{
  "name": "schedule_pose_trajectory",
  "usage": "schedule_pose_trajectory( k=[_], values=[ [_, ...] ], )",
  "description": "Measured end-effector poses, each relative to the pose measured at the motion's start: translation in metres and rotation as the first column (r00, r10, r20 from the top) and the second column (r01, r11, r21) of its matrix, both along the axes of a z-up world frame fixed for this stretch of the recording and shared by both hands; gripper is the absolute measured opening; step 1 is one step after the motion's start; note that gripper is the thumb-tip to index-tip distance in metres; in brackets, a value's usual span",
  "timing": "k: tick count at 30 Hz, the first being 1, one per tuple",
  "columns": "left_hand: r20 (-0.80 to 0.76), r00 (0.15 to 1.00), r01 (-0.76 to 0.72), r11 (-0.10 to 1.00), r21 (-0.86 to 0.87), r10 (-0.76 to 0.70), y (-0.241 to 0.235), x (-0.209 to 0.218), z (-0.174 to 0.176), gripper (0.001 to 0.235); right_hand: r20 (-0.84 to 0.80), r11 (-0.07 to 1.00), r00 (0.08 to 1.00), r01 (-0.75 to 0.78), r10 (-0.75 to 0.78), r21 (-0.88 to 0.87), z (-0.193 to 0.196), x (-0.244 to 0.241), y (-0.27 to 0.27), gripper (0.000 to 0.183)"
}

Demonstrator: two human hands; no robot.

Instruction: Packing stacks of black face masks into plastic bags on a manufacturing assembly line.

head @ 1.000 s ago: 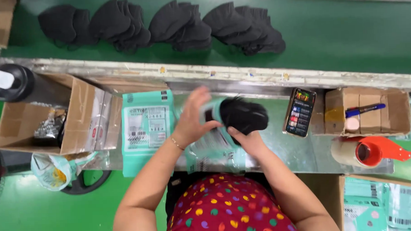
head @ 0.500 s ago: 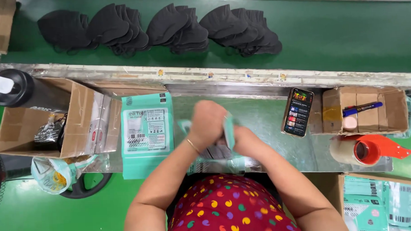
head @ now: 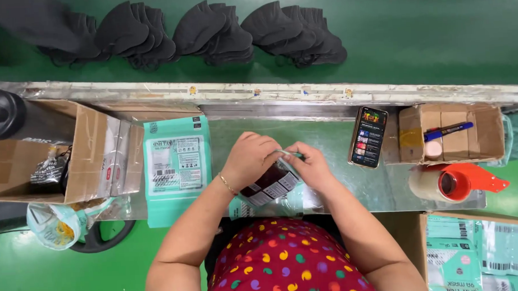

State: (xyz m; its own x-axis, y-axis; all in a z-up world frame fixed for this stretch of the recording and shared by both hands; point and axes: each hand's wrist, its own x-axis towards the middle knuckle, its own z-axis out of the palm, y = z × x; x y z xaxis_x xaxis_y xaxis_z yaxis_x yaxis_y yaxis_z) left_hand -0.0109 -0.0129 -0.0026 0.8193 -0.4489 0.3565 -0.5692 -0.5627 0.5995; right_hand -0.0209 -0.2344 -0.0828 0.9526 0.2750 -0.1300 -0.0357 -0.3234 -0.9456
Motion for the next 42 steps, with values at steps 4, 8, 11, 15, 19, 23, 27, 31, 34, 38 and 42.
schedule_pose_trajectory(
  k=[4,8,11,15,19,23,27,31,34,38,42],
  values=[
    [0.004,1.0,-0.024,0.999,-0.044,0.024,0.001,-0.004,0.005,0.015,0.17,0.988,0.98,-0.12,0.103,0.094,0.02,0.0,0.005,0.029],
    [0.032,0.999,-0.003,1.0,-0.02,0.004,-0.004,-0.002,0.005,0.01,0.178,0.996,0.981,-0.07,0.077,-0.047,0.011,0.001,0.002,0.012],
    [0.016,0.999,-0.036,0.998,-0.047,0.036,-0.001,0.0,0.004,0.009,0.14,0.994,0.984,-0.112,0.113,-0.013,0.016,0.005,-0.005,0.015],
    [-0.028,0.997,-0.08,0.989,-0.127,0.077,-0.001,0.005,0.002,0.012,0.281,0.935,0.944,-0.069,0.174,-0.348,0.015,0.006,-0.019,0.013],
    [-0.114,0.988,-0.13,0.969,-0.208,0.108,-0.005,0.033,-0.005,0.012,0.189,0.957,0.964,-0.135,0.186,-0.257,-0.005,0.014,-0.066,0.015],
    [-0.183,0.959,-0.268,0.905,-0.329,0.218,-0.011,0.106,-0.024,0.038,0.008,0.899,0.915,0.394,-0.403,0.193,-0.02,0.024,-0.118,0.022],
    [0.109,0.914,-0.356,0.903,-0.243,0.39,-0.059,0.191,-0.051,0.059,-0.128,0.669,0.835,0.512,-0.536,0.539,0.026,0.017,-0.094,0.025],
    [0.256,0.848,-0.502,0.858,0.109,0.463,-0.109,0.216,-0.031,0.096,-0.322,0.845,0.875,0.453,-0.361,0.285,-0.016,-0.005,-0.083,0.036],
    [0.21,0.838,-0.542,0.81,0.223,0.503,-0.111,0.24,-0.053,0.1,-0.283,0.871,0.929,0.334,-0.239,0.362,-0.043,-0.011,-0.092,0.039],
    [0.003,0.993,-0.115,0.93,0.349,0.122,-0.075,0.223,-0.035,0.041,0.508,0.904,0.817,0.398,-0.271,-0.158,0.054,0.001,-0.076,0.052],
    [-0.051,0.812,0.577,0.813,-0.084,-0.581,-0.046,0.103,0.035,0.067,0.794,0.886,0.607,0.363,0.01,-0.289,0.095,0.012,-0.066,0.057]
  ],
)
